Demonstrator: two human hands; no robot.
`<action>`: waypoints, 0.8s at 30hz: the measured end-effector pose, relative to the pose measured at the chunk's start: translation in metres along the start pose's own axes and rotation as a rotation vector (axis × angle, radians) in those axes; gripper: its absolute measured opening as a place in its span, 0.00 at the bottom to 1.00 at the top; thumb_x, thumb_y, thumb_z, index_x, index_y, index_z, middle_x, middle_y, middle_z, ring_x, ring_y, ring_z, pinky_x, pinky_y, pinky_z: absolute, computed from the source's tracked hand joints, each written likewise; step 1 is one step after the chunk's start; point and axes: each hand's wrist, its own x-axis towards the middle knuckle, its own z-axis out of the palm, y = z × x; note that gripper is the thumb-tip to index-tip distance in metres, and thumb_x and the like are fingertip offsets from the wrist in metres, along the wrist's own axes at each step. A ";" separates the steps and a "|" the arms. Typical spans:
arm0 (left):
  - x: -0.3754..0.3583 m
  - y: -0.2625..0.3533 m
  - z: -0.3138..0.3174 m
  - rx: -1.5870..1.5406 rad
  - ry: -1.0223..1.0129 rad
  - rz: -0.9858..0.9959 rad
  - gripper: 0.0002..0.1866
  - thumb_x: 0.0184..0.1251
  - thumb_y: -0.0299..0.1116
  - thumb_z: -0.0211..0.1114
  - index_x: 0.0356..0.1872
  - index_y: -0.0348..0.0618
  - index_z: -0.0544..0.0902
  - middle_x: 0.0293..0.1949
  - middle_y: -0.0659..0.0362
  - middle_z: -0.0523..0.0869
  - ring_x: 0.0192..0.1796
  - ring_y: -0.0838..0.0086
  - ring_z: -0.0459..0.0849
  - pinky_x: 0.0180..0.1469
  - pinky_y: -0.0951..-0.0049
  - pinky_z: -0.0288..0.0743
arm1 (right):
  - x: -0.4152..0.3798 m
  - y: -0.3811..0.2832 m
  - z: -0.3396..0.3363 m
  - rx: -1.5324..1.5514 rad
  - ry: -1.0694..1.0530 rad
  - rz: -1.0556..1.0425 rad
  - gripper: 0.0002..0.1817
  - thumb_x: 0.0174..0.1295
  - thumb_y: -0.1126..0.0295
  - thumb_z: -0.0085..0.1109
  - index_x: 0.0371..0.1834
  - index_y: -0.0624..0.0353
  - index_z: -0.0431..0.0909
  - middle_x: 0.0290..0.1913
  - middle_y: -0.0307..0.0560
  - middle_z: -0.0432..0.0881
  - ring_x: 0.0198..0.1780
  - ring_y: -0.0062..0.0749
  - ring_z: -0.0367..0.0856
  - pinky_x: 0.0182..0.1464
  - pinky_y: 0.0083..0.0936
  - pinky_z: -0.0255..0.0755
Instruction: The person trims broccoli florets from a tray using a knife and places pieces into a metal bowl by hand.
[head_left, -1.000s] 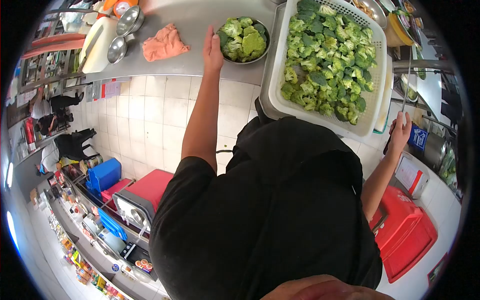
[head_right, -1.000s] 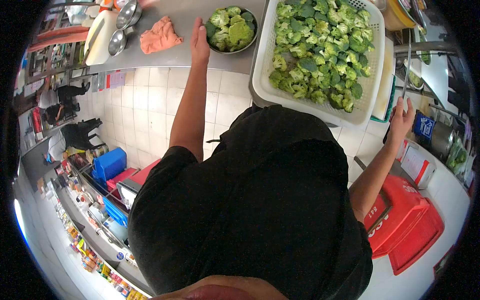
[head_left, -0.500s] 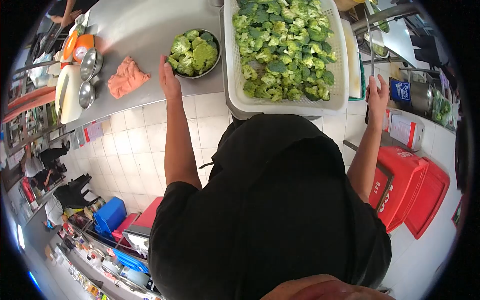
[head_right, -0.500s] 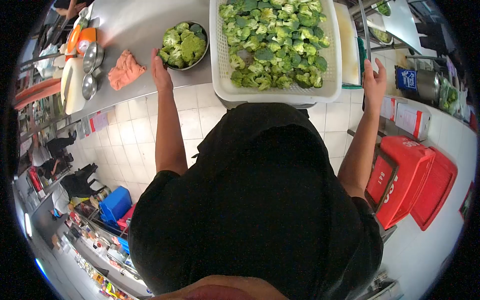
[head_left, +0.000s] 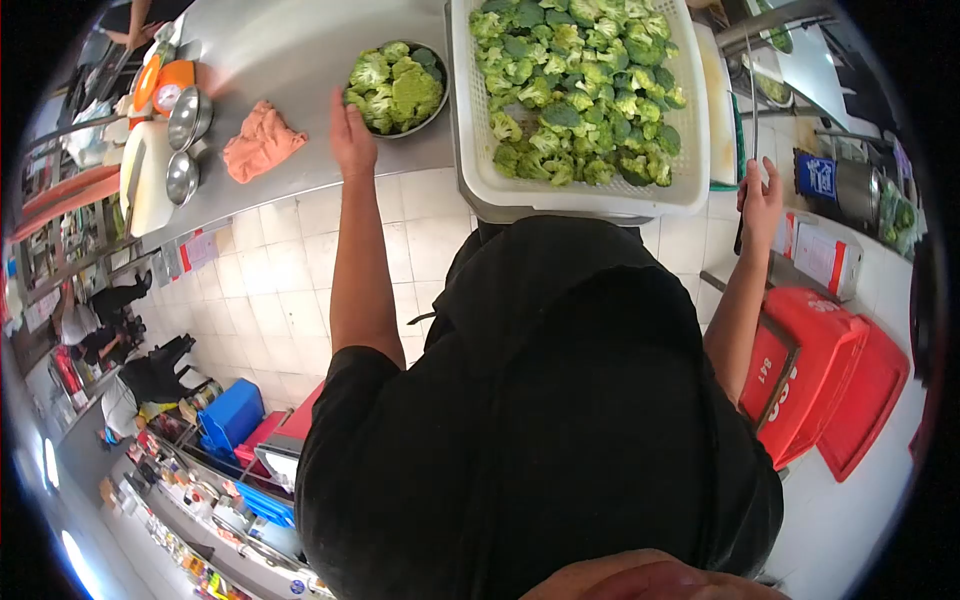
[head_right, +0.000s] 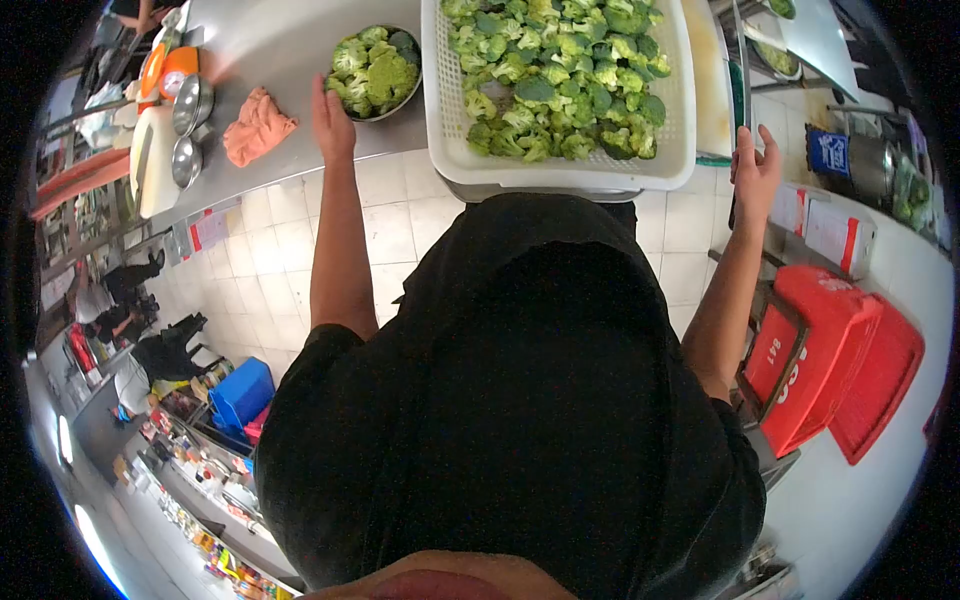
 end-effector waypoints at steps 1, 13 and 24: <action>-0.001 -0.001 -0.003 -0.016 0.004 -0.018 0.26 0.79 0.33 0.51 0.72 0.29 0.66 0.70 0.42 0.73 0.71 0.59 0.72 0.72 0.65 0.62 | 0.006 0.002 0.002 -0.002 -0.016 -0.005 0.32 0.68 0.56 0.67 0.68 0.65 0.69 0.24 0.34 0.75 0.21 0.13 0.68 0.21 0.15 0.58; -0.004 0.002 -0.013 -0.177 0.130 -0.145 0.29 0.80 0.35 0.52 0.75 0.30 0.60 0.73 0.42 0.66 0.74 0.59 0.67 0.73 0.63 0.62 | 0.044 -0.012 0.025 0.114 -0.173 -0.055 0.33 0.67 0.58 0.68 0.67 0.66 0.68 0.24 0.33 0.74 0.22 0.11 0.64 0.23 0.14 0.56; 0.025 0.177 0.072 0.102 -0.069 0.499 0.23 0.65 0.29 0.67 0.61 0.37 0.76 0.57 0.45 0.80 0.59 0.51 0.79 0.60 0.58 0.75 | 0.032 -0.029 0.019 0.212 -0.230 0.009 0.26 0.72 0.61 0.62 0.68 0.61 0.68 0.25 0.31 0.72 0.21 0.10 0.64 0.22 0.13 0.55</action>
